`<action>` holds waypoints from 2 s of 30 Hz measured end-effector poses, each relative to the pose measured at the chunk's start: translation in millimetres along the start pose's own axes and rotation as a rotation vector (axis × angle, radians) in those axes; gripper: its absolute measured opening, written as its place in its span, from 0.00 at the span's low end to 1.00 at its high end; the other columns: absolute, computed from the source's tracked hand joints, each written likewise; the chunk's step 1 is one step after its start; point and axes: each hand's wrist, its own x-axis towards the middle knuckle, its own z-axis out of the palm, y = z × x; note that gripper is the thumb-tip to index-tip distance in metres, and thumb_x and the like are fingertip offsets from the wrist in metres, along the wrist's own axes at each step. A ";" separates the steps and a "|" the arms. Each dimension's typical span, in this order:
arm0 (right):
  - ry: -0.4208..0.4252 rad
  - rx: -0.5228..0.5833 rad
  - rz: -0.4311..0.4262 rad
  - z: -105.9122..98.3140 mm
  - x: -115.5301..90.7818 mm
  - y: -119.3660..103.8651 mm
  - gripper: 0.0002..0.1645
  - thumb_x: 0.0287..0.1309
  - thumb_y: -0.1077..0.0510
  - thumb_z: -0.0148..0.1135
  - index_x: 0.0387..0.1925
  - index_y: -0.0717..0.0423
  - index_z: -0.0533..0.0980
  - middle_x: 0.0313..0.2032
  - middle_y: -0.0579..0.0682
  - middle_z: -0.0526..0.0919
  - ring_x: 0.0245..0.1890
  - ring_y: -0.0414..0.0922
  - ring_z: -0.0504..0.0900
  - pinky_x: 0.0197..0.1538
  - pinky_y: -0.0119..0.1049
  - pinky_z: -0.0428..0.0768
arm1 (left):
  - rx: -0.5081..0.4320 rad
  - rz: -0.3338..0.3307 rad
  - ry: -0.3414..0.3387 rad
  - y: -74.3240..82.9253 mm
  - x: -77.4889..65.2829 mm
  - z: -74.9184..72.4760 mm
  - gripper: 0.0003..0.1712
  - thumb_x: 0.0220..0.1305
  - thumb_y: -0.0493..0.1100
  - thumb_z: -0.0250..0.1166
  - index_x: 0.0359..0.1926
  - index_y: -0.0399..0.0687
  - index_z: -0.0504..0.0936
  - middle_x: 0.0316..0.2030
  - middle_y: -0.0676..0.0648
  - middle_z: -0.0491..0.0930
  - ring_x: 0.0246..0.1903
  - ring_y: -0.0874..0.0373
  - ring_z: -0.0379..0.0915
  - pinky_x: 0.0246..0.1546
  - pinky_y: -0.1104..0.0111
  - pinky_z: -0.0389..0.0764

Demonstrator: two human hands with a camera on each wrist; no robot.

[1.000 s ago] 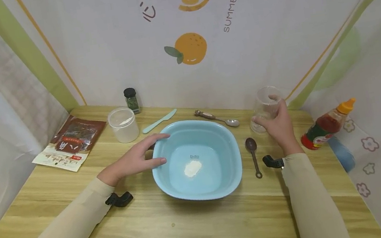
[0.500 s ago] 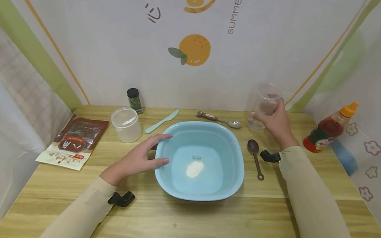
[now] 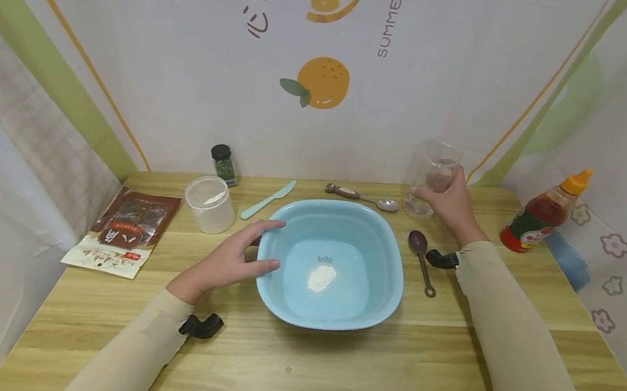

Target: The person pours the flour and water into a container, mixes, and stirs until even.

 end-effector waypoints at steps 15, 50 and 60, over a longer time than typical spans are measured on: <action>-0.026 0.001 0.017 -0.6 2.5 5.5 0.64 0.69 0.49 0.79 0.87 0.49 0.44 0.79 0.66 0.68 0.79 0.63 0.69 0.78 0.60 0.72 | 0.009 0.006 0.007 0.0 0.8 1.1 0.44 0.72 0.56 0.75 0.83 0.51 0.70 0.78 0.47 0.72 0.74 0.48 0.70 0.75 0.45 0.73; -0.189 -0.295 0.032 -22.2 -79.6 6.3 0.68 0.74 0.40 0.71 0.89 0.64 0.38 0.77 0.80 0.62 0.77 0.77 0.64 0.75 0.72 0.70 | -0.026 0.004 0.004 1.9 -0.5 0.2 0.44 0.73 0.54 0.75 0.83 0.49 0.70 0.78 0.46 0.72 0.73 0.48 0.72 0.73 0.45 0.77; -0.273 -0.409 0.099 -22.8 -113.4 2.9 0.62 0.75 0.36 0.71 0.83 0.74 0.53 0.70 0.77 0.72 0.70 0.71 0.75 0.68 0.66 0.80 | -0.019 -0.003 0.001 1.6 0.0 -0.6 0.44 0.73 0.54 0.75 0.83 0.50 0.70 0.78 0.46 0.71 0.74 0.48 0.71 0.74 0.46 0.76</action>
